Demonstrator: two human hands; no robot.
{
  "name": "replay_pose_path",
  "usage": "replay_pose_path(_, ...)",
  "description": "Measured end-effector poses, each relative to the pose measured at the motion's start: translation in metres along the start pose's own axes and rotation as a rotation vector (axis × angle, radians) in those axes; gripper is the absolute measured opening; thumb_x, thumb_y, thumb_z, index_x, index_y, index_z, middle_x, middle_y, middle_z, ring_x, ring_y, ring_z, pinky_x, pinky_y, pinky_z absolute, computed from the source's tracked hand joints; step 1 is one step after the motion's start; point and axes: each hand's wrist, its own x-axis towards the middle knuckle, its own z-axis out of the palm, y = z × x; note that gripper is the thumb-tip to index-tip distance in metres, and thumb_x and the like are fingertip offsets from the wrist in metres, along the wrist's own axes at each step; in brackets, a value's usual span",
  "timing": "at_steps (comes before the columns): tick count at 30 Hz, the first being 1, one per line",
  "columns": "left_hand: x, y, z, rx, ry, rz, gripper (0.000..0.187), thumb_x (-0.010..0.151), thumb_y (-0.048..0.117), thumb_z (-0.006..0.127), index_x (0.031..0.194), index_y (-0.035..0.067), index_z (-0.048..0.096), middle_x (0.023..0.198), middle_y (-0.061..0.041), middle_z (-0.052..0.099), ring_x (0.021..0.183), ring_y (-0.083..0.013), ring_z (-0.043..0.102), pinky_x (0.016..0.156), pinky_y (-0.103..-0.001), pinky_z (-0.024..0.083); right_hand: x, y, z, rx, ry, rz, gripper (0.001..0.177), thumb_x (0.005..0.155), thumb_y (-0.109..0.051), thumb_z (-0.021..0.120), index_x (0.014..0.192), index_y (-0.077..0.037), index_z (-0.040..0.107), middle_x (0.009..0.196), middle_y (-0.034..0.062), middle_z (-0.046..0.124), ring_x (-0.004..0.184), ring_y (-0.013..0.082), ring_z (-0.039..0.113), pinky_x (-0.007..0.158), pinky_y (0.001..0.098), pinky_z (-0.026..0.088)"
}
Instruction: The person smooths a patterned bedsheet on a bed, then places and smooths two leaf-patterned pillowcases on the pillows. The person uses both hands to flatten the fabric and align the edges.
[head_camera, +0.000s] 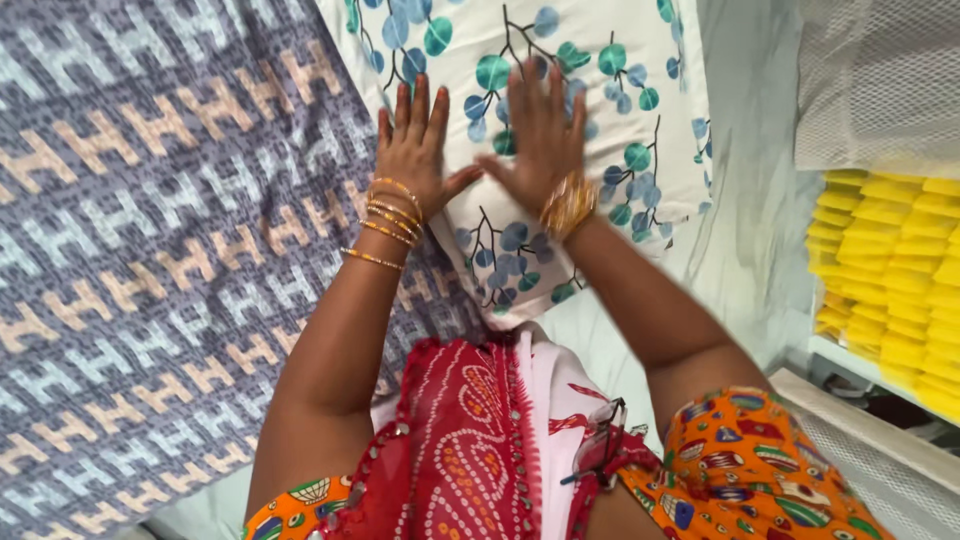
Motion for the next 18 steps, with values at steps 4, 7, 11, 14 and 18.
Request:
replay_pose_path(4, -0.012, -0.004, 0.024, -0.017, 0.119, 0.007, 0.094, 0.103, 0.058, 0.061, 0.169, 0.016, 0.009, 0.174, -0.012, -0.001, 0.16, -0.0337, -0.001, 0.128, -0.058, 0.007, -0.01, -0.017, 0.028, -0.004, 0.08, -0.064, 0.106, 0.101, -0.081, 0.037, 0.166, -0.004, 0.004, 0.173, 0.0202, -0.002, 0.159, 0.0379, -0.008, 0.127, 0.0604, -0.004)
replay_pose_path(7, -0.009, 0.014, 0.015, -0.016, 0.088, -0.073, 0.093, 0.1, 0.052, 0.063, 0.167, 0.013, 0.01, 0.171, -0.013, 0.0, 0.158, -0.0347, 0.0, 0.125, -0.061, 0.007, -0.014, -0.008, 0.011, 0.004, 0.078, -0.124, 0.108, 0.097, -0.077, 0.041, 0.166, -0.002, 0.007, 0.171, 0.0215, -0.003, 0.158, 0.0388, -0.006, 0.126, 0.0604, -0.002)
replay_pose_path(11, -0.013, 0.043, 0.003, -0.036, 0.245, -0.046, 0.089, 0.106, 0.047, 0.063, 0.168, 0.008, 0.01, 0.175, -0.013, 0.001, 0.163, -0.0347, -0.001, 0.131, -0.058, 0.008, -0.054, 0.004, -0.005, 0.122, 0.0, -0.086, 0.101, 0.095, -0.074, 0.044, 0.166, -0.008, 0.016, 0.173, 0.0165, 0.0, 0.159, 0.0379, -0.003, 0.125, 0.0616, 0.0)
replay_pose_path(14, -0.016, 0.068, 0.015, -0.066, 0.227, 0.025, 0.088, 0.108, 0.051, 0.059, 0.166, 0.008, 0.009, 0.171, -0.016, -0.001, 0.162, -0.0355, -0.003, 0.133, -0.056, 0.004, -0.08, 0.001, 0.034, 0.103, 0.08, 0.045, 0.1, 0.097, -0.074, 0.044, 0.166, -0.006, 0.019, 0.172, 0.0179, 0.003, 0.159, 0.038, -0.001, 0.125, 0.0628, 0.001)
replay_pose_path(18, -0.019, 0.071, 0.044, 0.022, -0.094, -0.01, 0.095, 0.1, 0.059, 0.057, 0.165, 0.009, 0.009, 0.17, -0.023, -0.002, 0.157, -0.0379, -0.006, 0.127, -0.057, -0.001, -0.078, -0.018, 0.09, 0.092, 0.049, 0.095, 0.1, 0.093, -0.071, 0.044, 0.163, -0.004, 0.02, 0.17, 0.0194, 0.006, 0.157, 0.0371, 0.0, 0.124, 0.0618, 0.002)
